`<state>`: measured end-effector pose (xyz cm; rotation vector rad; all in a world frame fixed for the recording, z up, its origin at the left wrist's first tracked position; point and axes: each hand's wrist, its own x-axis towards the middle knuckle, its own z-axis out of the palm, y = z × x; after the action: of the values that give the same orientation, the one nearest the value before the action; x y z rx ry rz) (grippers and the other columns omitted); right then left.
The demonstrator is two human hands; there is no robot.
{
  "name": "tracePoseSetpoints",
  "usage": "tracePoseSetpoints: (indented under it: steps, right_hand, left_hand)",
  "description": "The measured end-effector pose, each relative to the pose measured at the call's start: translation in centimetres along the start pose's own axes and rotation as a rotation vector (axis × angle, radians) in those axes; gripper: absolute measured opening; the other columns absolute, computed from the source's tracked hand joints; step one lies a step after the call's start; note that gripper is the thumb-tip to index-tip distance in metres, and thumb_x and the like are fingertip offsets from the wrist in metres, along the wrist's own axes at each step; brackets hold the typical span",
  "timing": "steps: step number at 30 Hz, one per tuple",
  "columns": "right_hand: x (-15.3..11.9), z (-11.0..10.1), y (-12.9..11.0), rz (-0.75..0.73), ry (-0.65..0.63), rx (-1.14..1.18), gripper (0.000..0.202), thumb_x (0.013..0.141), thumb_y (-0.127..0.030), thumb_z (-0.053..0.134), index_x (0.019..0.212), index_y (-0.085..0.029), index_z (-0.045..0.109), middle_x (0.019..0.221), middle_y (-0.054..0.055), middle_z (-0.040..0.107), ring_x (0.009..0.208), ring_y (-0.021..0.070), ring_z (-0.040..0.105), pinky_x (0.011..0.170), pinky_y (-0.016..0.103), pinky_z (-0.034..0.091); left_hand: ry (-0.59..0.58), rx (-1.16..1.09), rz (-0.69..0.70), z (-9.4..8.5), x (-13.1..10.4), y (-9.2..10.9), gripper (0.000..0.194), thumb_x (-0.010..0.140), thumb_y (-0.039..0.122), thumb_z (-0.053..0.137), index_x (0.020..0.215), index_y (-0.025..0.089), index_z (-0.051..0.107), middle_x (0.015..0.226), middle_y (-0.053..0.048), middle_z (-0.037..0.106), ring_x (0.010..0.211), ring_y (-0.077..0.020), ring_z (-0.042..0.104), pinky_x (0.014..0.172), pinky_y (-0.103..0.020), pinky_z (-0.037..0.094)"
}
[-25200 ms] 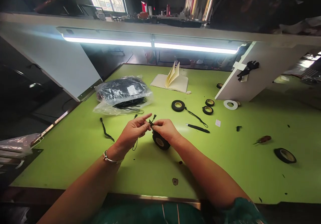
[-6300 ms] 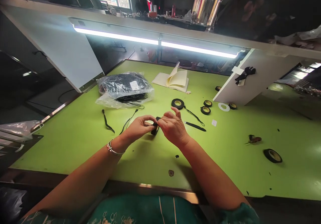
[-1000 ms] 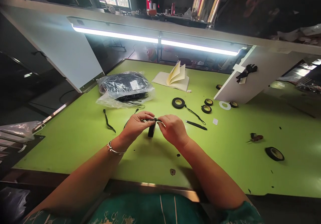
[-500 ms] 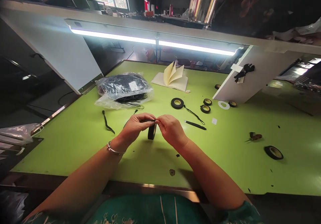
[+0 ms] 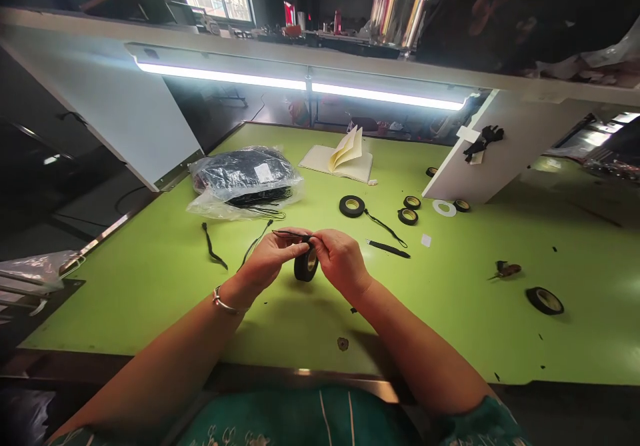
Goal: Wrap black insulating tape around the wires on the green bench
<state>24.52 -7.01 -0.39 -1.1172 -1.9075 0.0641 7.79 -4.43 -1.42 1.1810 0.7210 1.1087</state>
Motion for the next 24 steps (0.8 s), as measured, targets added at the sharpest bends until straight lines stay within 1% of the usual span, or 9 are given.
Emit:
tracePoseSetpoints:
  steps: [4, 6, 9, 11, 13, 15, 17, 19, 24]
  right_hand:
    - [-0.38, 0.52, 0.22, -0.036, -0.032, -0.075, 0.018, 0.092, -0.022, 0.047, 0.083, -0.019, 0.063, 0.075, 0.005, 0.068, 0.070, 0.0163, 0.061, 0.068, 0.028, 0.047]
    - [-0.48, 0.66, 0.34, -0.056, -0.056, -0.114, 0.019, 0.093, -0.022, 0.047, 0.082, -0.019, 0.063, 0.075, 0.005, 0.067, 0.070, 0.0170, 0.060, 0.068, 0.028, 0.047]
    - [-0.51, 0.70, 0.37, -0.060, -0.066, -0.120, 0.019, 0.093, -0.023, 0.046, 0.083, -0.019, 0.063, 0.076, 0.006, 0.067, 0.071, 0.0174, 0.059, 0.069, 0.029, 0.046]
    - [-0.43, 0.61, 0.26, -0.045, -0.060, -0.096, 0.020, 0.093, -0.023, 0.046, 0.082, -0.019, 0.062, 0.074, 0.005, 0.066, 0.070, 0.0173, 0.058, 0.068, 0.029, 0.046]
    - [-0.29, 0.41, 0.11, -0.029, -0.050, -0.074, 0.021, 0.093, -0.023, 0.046, 0.081, -0.019, 0.062, 0.073, 0.005, 0.066, 0.070, 0.0171, 0.058, 0.068, 0.029, 0.046]
    - [-0.14, 0.16, 0.05, -0.025, -0.038, -0.062, 0.019, 0.093, -0.023, 0.046, 0.084, -0.020, 0.063, 0.076, 0.005, 0.067, 0.072, 0.0171, 0.059, 0.070, 0.029, 0.047]
    - [-0.04, -0.02, 0.14, -0.033, -0.031, -0.076, 0.018, 0.093, -0.023, 0.047, 0.087, -0.020, 0.064, 0.079, 0.005, 0.067, 0.075, 0.0174, 0.060, 0.072, 0.030, 0.047]
    - [-0.06, -0.04, 0.35, -0.046, -0.029, -0.107, 0.019, 0.093, -0.025, 0.047, 0.087, -0.020, 0.064, 0.078, 0.005, 0.067, 0.074, 0.0177, 0.059, 0.072, 0.030, 0.047]
    - [-0.41, 0.39, 0.70, -0.062, -0.032, -0.174, 0.019, 0.094, -0.025, 0.046, 0.087, -0.020, 0.063, 0.077, 0.006, 0.066, 0.074, 0.0183, 0.058, 0.071, 0.030, 0.046]
  left_hand:
    - [0.059, 0.107, -0.072, -0.07, -0.21, -0.30, 0.029, 0.064, 0.029, 0.080, 0.087, 0.015, 0.070, 0.064, 0.000, 0.064, 0.059, -0.0112, 0.057, 0.058, -0.024, 0.045]
    - [0.079, 0.141, -0.118, -0.09, -0.22, -0.28, 0.028, 0.064, 0.029, 0.078, 0.086, 0.014, 0.069, 0.060, 0.001, 0.062, 0.054, -0.0098, 0.054, 0.054, -0.023, 0.043]
    - [0.089, 0.145, -0.076, 0.18, -0.22, -0.14, 0.021, 0.066, 0.025, 0.074, 0.082, 0.014, 0.067, 0.085, -0.005, 0.069, 0.071, -0.0128, 0.062, 0.068, -0.026, 0.050]
    - [0.080, 0.102, -0.075, 0.51, -0.30, -0.03, 0.019, 0.069, 0.025, 0.072, 0.084, 0.015, 0.066, 0.110, -0.009, 0.066, 0.087, -0.0162, 0.064, 0.076, -0.028, 0.051]
    - [0.054, 0.014, -0.121, 0.79, -0.43, 0.05, 0.022, 0.071, 0.028, 0.071, 0.090, 0.017, 0.066, 0.122, -0.010, 0.061, 0.092, -0.0184, 0.064, 0.075, -0.030, 0.053]
    - [-0.002, -0.075, -0.155, 0.87, -0.52, 0.07, 0.027, 0.072, 0.031, 0.071, 0.095, 0.017, 0.066, 0.112, -0.010, 0.066, 0.085, -0.0186, 0.066, 0.069, -0.030, 0.054]
    - [-0.045, -0.081, -0.160, 0.70, -0.50, -0.02, 0.027, 0.073, 0.032, 0.070, 0.095, 0.016, 0.067, 0.085, -0.007, 0.070, 0.067, -0.0165, 0.065, 0.058, -0.027, 0.051]
    - [-0.027, -0.028, -0.151, 0.41, -0.40, -0.22, 0.022, 0.074, 0.031, 0.069, 0.089, 0.015, 0.069, 0.064, -0.003, 0.065, 0.053, -0.0137, 0.059, 0.048, -0.025, 0.045]
    - [0.008, -0.038, -0.175, 0.15, -0.22, -0.56, 0.014, 0.073, 0.024, 0.065, 0.063, 0.015, 0.064, 0.055, -0.002, 0.060, 0.048, -0.0119, 0.053, 0.047, -0.025, 0.042]
